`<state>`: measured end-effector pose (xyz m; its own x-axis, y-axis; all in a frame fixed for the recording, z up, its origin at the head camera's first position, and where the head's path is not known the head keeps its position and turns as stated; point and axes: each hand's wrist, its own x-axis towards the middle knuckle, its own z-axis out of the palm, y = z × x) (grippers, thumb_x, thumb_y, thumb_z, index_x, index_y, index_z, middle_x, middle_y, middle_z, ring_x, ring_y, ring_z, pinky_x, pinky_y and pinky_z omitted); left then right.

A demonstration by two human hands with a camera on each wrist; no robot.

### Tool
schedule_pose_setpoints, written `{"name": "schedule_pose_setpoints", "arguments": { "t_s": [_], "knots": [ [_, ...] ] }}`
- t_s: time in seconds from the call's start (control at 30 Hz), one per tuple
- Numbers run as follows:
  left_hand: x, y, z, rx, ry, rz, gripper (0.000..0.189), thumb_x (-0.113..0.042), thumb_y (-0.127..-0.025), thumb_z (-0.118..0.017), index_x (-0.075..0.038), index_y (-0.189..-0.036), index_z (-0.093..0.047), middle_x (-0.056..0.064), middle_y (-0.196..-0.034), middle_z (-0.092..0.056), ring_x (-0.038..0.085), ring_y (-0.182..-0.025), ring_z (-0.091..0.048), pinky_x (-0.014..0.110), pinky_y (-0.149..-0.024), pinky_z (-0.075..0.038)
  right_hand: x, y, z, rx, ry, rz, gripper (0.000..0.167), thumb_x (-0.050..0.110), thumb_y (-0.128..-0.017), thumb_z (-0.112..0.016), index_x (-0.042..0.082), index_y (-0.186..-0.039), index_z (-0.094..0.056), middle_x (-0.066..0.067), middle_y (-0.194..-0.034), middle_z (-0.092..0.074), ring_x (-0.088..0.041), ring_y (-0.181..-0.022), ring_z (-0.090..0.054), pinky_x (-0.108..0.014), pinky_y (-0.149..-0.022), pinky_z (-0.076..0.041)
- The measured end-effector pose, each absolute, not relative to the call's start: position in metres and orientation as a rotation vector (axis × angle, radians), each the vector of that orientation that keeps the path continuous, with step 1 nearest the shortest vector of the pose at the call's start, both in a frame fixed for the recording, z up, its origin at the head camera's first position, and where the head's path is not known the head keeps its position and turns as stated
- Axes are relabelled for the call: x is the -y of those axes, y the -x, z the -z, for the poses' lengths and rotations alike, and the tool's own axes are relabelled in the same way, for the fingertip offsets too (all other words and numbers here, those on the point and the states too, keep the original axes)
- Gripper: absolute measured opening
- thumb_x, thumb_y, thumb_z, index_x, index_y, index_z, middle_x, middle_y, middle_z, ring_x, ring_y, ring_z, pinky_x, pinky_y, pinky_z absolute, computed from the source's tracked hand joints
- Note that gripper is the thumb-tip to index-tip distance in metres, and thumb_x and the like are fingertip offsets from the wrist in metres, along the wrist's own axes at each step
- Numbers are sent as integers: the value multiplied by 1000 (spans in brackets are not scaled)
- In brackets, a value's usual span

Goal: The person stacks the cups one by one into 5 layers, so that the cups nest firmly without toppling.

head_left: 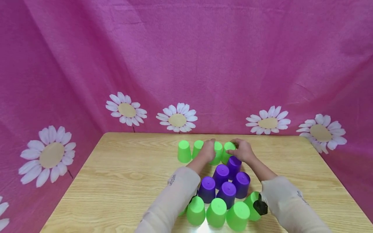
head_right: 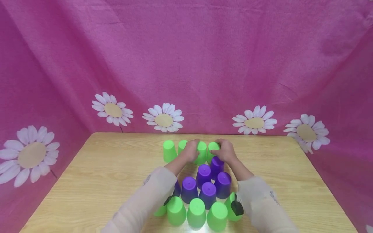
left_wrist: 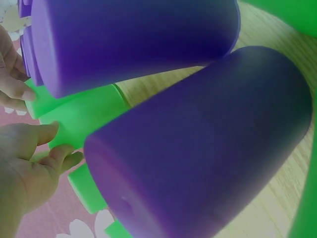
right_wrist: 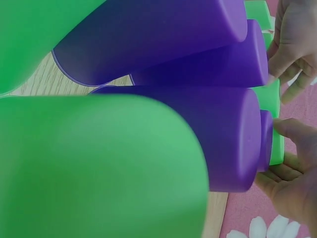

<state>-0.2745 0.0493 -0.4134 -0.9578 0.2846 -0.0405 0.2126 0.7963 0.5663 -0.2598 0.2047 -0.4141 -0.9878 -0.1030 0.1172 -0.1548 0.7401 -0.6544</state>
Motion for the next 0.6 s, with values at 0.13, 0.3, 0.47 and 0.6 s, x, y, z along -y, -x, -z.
{"name": "schedule_pose_setpoints", "arguments": {
  "t_s": [0.13, 0.3, 0.47, 0.6],
  "knots": [
    [-52, 275, 412, -2877, -391, -895, 59, 15, -78, -55, 1, -134, -43, 23, -124, -55, 31, -118, -53, 33, -100, -46, -205, 260, 414, 2871, -203, -1089, 43, 6, -74, -72, -15, -109, -56, -29, -99, -63, -37, -92, -61, -45, -81, -52],
    [-52, 275, 408, -2878, -385, -945, 63, 19, -75, -53, -2, -133, -44, 22, -125, -55, 31, -117, -53, 32, -99, -47, -207, 261, 416, 2872, -188, -1086, 42, 6, -74, -71, -14, -108, -56, -29, -98, -63, -37, -91, -61, -44, -80, -52],
    [-50, 276, 405, -2907, -428, -969, 57, 14, -77, -56, -1, -131, -46, 20, -123, -56, 30, -117, -53, 32, -98, -47, -208, 263, 416, 2869, -205, -1063, 42, 6, -74, -71, -15, -108, -57, -29, -97, -63, -37, -90, -61, -44, -79, -52],
    [-46, 278, 401, -2922, -472, -1013, 53, 6, -81, -60, -1, -131, -46, 19, -125, -57, 29, -118, -54, 32, -99, -47, -208, 265, 416, 2883, -208, -1051, 43, 7, -75, -70, -15, -109, -57, -28, -96, -63, -36, -88, -60, -43, -77, -52]
  ]
}}
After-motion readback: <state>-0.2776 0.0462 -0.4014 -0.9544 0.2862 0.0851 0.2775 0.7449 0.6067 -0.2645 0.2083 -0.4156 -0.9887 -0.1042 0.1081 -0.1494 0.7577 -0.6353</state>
